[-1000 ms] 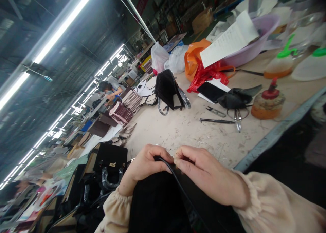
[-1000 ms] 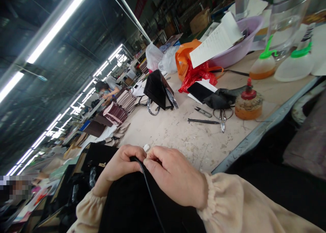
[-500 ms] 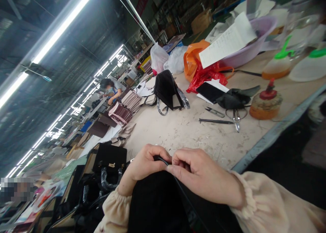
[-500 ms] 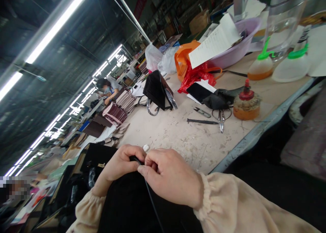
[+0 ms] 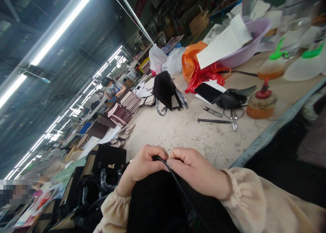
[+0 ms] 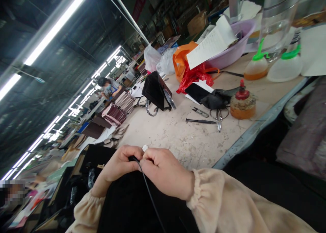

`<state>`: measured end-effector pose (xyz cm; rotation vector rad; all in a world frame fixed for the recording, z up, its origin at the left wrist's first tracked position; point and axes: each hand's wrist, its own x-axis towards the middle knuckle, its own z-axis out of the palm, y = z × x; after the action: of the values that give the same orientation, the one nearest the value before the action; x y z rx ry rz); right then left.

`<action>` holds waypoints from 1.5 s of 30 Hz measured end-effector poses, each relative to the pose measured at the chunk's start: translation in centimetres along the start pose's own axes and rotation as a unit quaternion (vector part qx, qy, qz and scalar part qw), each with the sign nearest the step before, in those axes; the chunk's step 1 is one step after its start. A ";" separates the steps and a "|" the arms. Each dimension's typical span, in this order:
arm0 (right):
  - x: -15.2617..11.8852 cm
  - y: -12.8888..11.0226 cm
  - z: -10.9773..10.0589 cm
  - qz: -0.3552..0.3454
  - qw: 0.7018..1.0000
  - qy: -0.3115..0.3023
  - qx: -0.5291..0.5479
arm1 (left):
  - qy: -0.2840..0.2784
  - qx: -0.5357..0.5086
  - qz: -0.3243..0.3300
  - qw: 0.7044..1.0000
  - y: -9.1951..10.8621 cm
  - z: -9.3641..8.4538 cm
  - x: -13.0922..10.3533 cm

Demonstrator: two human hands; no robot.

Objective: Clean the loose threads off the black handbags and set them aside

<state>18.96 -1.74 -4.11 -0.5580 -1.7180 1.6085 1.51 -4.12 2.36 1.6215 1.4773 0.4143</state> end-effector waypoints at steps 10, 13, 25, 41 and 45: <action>0.1 0.6 -0.4 0.028 0.993 0.001 0.117 | -0.008 -0.019 -0.009 1.000 0.3 0.1 0.1; 0.0 0.6 -0.8 -0.012 0.996 0.016 0.083 | -0.007 -0.014 -0.005 1.000 0.4 0.1 0.1; -0.1 2.1 -2.1 -0.174 0.984 -0.014 -0.039 | -0.001 -0.010 0.010 1.000 -0.3 -0.1 -0.1; -0.1 1.9 -0.5 -0.153 0.987 0.031 -0.032 | -0.014 -0.005 0.010 1.000 -0.3 -0.2 -0.1; -0.2 2.1 -0.8 -0.112 0.994 0.008 0.010 | -0.014 -0.008 0.007 1.000 -0.4 -0.2 -0.2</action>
<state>19.32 -1.07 -6.21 -0.3539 -1.6860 1.4553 1.06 -4.22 2.21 1.6185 1.4388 0.4078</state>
